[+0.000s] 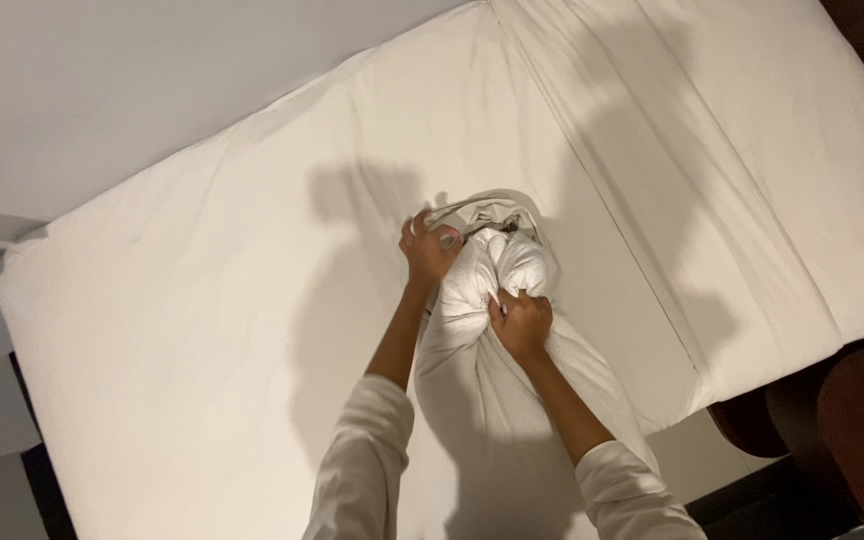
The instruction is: The person folds a light-colored cloth on a bed, then gathers a pillow and wraps the cloth around the center of the pillow, tucking the ends to create a decorative shape.
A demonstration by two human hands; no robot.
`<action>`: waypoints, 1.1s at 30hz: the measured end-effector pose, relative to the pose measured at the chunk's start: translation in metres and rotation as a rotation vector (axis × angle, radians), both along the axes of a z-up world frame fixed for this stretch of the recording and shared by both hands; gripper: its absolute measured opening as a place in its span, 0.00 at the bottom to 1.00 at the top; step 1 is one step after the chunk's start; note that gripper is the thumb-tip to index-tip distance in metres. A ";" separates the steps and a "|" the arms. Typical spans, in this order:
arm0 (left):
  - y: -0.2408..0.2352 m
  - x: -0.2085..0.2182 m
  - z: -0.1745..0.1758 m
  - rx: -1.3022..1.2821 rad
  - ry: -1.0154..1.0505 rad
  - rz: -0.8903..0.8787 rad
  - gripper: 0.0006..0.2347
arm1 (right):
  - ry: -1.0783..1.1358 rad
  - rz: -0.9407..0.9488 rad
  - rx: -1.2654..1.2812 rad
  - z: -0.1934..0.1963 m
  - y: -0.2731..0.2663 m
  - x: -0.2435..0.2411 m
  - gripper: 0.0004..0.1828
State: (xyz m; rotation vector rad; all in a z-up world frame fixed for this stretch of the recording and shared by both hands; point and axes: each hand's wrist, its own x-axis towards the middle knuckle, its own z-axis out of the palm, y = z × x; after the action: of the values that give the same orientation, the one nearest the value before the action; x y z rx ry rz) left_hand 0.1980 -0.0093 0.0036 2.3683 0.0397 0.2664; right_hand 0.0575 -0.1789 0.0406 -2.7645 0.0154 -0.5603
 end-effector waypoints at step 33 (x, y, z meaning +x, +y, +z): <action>0.013 -0.054 0.020 0.422 0.112 -0.484 0.25 | 0.113 -0.016 -0.085 -0.004 0.034 0.015 0.07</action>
State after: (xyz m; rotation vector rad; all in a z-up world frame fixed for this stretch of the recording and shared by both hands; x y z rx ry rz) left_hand 0.1436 0.0038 0.0231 2.7096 -0.5811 -0.1055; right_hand 0.0723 -0.1450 0.0363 -2.8783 0.0405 -0.4171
